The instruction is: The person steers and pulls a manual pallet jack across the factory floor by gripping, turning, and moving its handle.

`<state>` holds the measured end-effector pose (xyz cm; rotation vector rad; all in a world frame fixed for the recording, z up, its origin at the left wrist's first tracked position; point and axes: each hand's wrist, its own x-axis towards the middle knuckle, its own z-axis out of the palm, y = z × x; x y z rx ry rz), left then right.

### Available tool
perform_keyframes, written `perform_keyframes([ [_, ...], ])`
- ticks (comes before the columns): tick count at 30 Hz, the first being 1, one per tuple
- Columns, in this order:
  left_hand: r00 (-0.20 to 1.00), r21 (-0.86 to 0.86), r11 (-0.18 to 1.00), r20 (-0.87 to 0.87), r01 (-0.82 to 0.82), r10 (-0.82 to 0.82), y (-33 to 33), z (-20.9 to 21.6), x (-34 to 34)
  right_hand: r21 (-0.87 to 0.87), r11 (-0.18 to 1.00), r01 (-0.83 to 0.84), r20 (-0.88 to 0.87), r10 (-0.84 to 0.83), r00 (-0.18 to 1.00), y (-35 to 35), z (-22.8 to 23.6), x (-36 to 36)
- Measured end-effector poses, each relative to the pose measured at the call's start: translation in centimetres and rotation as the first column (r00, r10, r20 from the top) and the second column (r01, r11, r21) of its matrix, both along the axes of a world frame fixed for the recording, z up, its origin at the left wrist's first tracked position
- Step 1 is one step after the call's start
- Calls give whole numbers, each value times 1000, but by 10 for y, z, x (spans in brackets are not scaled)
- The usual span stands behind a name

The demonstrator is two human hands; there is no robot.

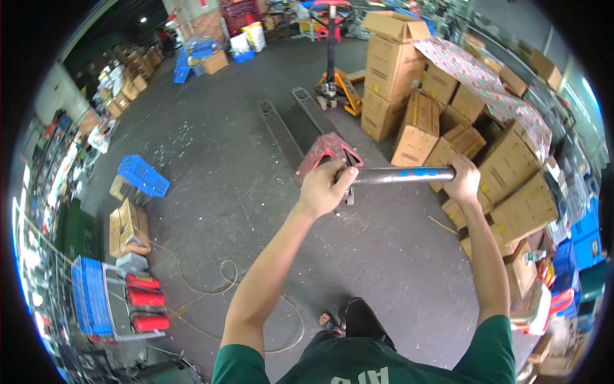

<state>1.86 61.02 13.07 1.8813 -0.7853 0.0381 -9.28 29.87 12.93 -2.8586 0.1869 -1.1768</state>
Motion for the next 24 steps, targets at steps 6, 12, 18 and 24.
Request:
perform_keyframes([
  [6,842,57,851,119,523,-526,-20,-77,-86,64,980,-188,-79,193,978,-52,-75,-102],
  [12,250,70,244,-419,967,-873,-35,-268,-189,0,890,456,-740,-306,599,-72,-237,-285],
  [18,478,423,236,-674,875,-563,22,-262,-4,422,119,899,-777,-464,426,-14,-368,-341],
  [24,813,663,595,-581,455,26,141,-312,106,242,104,965,-712,-656,249,62,-184,-194],
])
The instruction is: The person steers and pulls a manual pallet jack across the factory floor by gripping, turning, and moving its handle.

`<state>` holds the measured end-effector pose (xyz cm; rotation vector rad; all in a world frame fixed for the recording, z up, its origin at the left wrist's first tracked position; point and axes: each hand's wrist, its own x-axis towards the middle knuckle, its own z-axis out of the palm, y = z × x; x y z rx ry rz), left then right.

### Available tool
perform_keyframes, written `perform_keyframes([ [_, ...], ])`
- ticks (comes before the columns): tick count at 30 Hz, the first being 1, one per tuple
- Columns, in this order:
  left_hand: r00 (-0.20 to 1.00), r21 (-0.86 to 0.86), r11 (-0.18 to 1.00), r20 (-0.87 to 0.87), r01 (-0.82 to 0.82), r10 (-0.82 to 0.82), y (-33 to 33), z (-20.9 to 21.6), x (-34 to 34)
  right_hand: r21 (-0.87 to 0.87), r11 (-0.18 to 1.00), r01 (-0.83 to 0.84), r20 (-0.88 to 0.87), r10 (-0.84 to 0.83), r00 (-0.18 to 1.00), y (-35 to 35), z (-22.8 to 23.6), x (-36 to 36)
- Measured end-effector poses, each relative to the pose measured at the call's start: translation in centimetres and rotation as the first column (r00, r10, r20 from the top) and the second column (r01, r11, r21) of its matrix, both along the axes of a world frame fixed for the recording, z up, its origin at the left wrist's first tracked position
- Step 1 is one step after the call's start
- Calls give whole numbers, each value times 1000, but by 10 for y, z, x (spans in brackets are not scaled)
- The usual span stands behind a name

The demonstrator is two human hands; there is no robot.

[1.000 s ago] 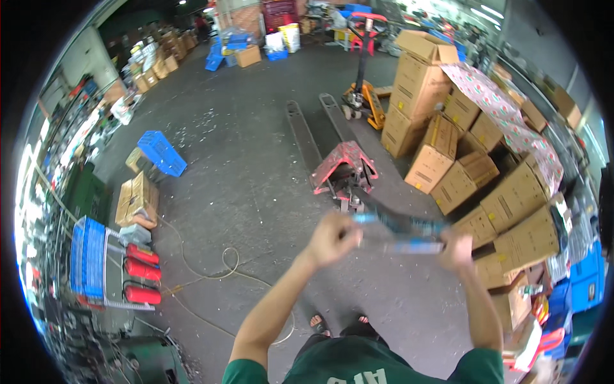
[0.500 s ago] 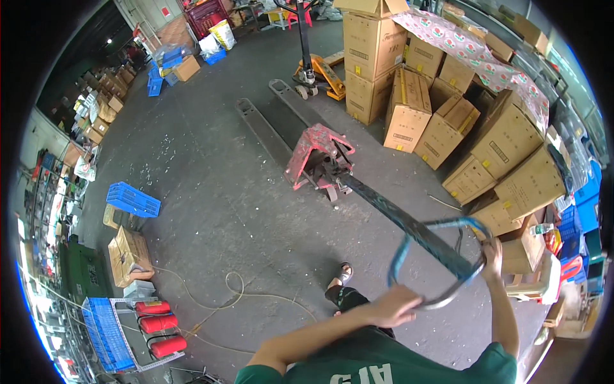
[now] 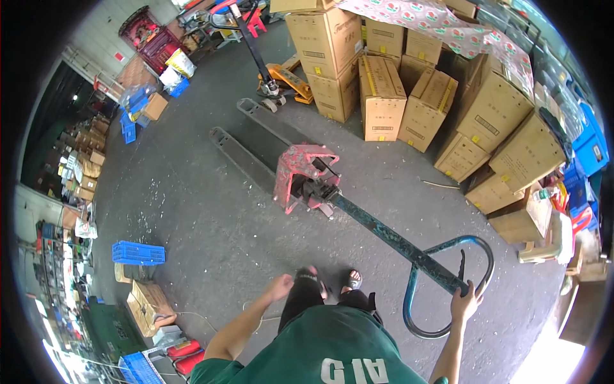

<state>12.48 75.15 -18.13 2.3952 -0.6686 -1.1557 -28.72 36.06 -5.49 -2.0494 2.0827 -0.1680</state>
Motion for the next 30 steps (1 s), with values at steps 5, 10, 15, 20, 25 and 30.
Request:
perform_keyframes([
  [5,977,-88,974,59,211,-206,-57,24,29,-225,931,-288,-121,266,956,11,109,67],
  [10,981,-212,958,5,192,-195,-127,29,47,-45,928,-369,-165,357,919,13,152,109],
  [15,945,-169,935,-37,313,-323,-151,31,57,101,948,-301,-218,317,923,2,65,47],
  [20,929,-87,927,-34,365,-369,-128,33,64,164,956,-244,-321,286,903,5,-83,-44],
  [25,868,-73,865,51,496,-493,-132,52,96,374,926,-43,-355,186,916,14,-103,-20],
  [30,886,4,886,12,464,-464,-149,43,91,456,870,-188,-185,300,936,5,10,28],
])
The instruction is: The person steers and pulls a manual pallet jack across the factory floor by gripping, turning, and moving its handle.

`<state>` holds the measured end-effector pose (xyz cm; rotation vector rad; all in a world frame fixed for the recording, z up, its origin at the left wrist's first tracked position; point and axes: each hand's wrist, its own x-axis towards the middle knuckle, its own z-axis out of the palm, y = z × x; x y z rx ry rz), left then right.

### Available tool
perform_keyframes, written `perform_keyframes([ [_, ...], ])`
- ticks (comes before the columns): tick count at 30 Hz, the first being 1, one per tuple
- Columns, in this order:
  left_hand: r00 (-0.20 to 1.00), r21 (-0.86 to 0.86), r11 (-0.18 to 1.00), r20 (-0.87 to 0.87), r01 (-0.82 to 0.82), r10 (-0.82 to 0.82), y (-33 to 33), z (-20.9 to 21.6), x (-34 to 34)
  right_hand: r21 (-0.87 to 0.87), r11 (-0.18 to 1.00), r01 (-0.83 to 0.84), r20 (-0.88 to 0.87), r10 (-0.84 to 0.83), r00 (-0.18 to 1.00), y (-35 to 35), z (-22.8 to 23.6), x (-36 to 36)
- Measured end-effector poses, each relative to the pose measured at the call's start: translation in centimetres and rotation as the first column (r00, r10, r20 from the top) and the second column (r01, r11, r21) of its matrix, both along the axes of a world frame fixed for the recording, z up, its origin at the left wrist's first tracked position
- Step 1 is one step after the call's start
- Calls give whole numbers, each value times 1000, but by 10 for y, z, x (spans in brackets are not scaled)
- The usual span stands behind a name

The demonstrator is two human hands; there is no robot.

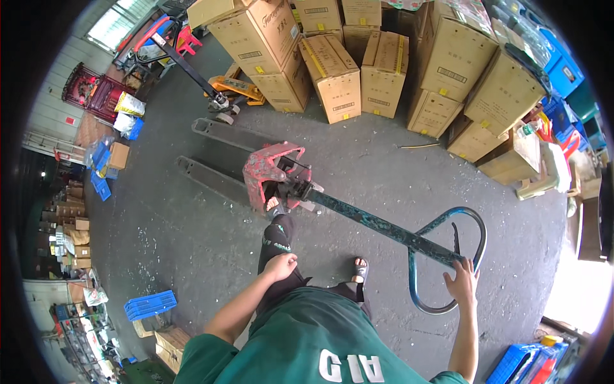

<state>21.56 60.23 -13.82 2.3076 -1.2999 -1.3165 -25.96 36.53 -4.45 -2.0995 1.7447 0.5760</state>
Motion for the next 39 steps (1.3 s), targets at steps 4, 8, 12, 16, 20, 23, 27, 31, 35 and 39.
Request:
perform_keyframes([
  [4,997,-145,989,-72,-15,4,-27,-16,-7,-262,960,-101,183,153,971,0,75,42],
  [8,986,-516,856,-153,-21,-68,-88,36,-47,-294,913,-283,278,364,889,-3,163,98],
  [12,951,-765,644,-198,1,-238,-129,159,-93,-334,773,-540,255,626,737,-5,225,153],
  [16,827,-863,503,-315,-46,-466,-124,231,-85,-611,561,-559,428,828,363,-20,260,223],
  [20,778,-799,548,-501,-247,-378,-113,270,-18,-818,482,-314,458,876,152,-32,249,298],
  [23,813,-863,456,-419,-217,-405,-119,249,-37,-808,493,-321,455,870,190,-35,245,277],
  [27,820,-854,514,-354,-86,-450,-102,215,-98,-634,679,-370,592,734,334,-22,216,197],
  [31,826,-700,712,-428,-46,-367,-97,184,-108,-426,840,-335,487,525,697,17,140,73],
  [35,833,-390,908,-546,-155,-93,-81,146,-89,-313,899,-306,43,335,941,56,4,-29],
  [39,867,-265,949,-498,-170,16,-63,115,-84,-14,977,-211,-173,205,963,70,-130,-83],
])
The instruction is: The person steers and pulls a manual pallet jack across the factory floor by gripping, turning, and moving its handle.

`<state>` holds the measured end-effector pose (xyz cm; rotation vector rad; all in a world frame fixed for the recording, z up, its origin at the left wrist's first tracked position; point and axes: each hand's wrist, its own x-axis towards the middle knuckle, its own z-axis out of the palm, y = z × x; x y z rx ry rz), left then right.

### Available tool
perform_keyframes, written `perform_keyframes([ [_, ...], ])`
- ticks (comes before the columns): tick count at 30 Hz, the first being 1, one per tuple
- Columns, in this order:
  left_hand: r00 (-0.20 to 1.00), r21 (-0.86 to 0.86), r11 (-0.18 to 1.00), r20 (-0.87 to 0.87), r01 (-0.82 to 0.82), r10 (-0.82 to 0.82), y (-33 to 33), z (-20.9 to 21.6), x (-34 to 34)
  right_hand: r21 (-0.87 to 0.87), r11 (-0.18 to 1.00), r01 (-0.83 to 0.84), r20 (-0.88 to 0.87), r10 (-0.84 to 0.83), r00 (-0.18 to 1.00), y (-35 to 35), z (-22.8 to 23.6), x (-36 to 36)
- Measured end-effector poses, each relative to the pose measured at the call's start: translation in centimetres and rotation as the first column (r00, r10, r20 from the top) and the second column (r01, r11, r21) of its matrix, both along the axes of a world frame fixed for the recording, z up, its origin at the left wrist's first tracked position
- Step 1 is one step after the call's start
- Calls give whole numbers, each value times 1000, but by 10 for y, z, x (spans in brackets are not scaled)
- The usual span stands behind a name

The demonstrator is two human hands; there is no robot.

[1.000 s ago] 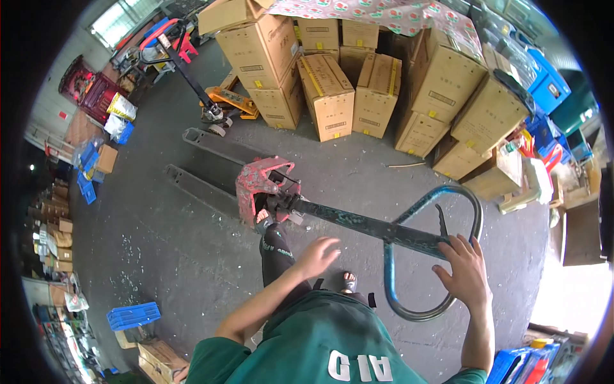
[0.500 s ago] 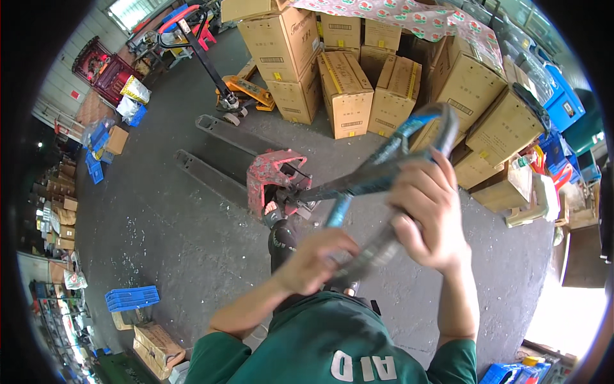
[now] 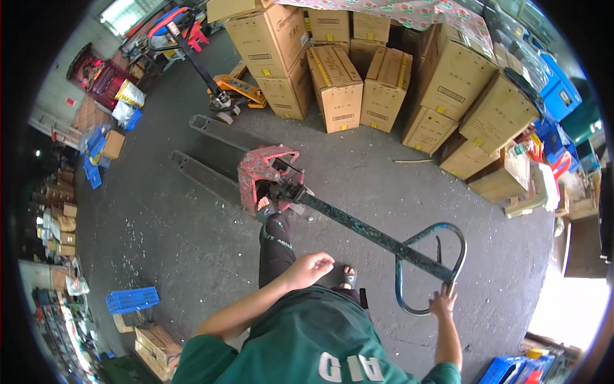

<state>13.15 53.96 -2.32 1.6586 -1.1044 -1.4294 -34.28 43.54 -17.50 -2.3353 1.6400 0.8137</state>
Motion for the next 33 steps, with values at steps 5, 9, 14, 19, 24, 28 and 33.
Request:
perform_keyframes([
  [5,999,91,996,42,25,-29,33,-12,5,73,950,302,20,-304,952,-19,4,41],
  [9,979,-47,998,201,42,-32,33,-9,-2,-34,995,97,311,-82,947,-30,101,61],
  [14,925,-404,873,358,274,-125,-24,36,-51,-205,977,50,752,125,647,-58,240,118],
  [19,837,-543,676,505,498,-211,-51,81,-83,-427,880,205,834,296,465,-77,297,131],
  [24,941,-465,818,150,339,-304,-48,153,-31,-208,915,346,949,102,299,-82,289,122],
  [28,975,-517,855,-172,31,-139,-59,211,42,-100,938,333,938,-23,345,-73,250,124],
  [33,831,-434,834,277,-340,483,-88,286,184,110,955,276,841,-238,486,-46,222,146],
])
